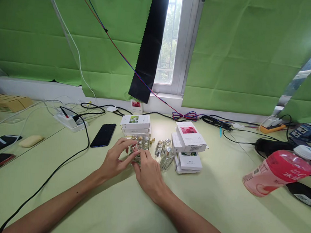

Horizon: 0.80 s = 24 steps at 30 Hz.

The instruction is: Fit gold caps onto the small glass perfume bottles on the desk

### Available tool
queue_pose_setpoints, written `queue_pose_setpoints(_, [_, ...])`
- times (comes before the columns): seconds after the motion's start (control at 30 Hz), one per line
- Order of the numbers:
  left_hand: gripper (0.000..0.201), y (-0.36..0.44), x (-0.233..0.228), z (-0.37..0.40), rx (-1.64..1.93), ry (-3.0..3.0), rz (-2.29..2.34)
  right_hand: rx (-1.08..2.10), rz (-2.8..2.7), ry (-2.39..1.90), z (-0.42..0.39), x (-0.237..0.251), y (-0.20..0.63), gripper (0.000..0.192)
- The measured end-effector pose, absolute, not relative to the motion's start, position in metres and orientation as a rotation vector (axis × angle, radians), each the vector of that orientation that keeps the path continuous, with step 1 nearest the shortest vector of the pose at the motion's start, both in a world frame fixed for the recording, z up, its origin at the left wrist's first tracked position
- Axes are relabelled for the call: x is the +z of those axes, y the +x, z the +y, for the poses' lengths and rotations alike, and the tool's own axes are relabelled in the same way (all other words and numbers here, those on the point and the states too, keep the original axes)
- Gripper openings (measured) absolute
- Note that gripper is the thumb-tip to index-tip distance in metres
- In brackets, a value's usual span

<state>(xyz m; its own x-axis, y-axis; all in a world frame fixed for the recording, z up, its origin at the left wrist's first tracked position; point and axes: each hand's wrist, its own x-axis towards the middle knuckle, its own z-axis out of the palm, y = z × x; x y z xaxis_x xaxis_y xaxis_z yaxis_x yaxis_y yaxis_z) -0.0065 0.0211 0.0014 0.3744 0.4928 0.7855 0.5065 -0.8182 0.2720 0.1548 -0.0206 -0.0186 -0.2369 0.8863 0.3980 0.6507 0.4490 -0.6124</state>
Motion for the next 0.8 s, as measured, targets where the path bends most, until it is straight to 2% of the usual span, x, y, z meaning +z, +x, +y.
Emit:
queue_pose_setpoints(0.4, [0.029,-0.0064,0.0034,0.0213,-1.424,-2.641,-0.896,0.437,-1.974,-1.269,-0.0212,-0.0188,0.1548,0.031])
queue_pose_setpoints(0.8, [0.027,-0.0098,0.0005,0.0215,-1.367,-2.716,-0.946,0.453,-1.95,-1.314,-0.0204,-0.0218,0.1543,0.044])
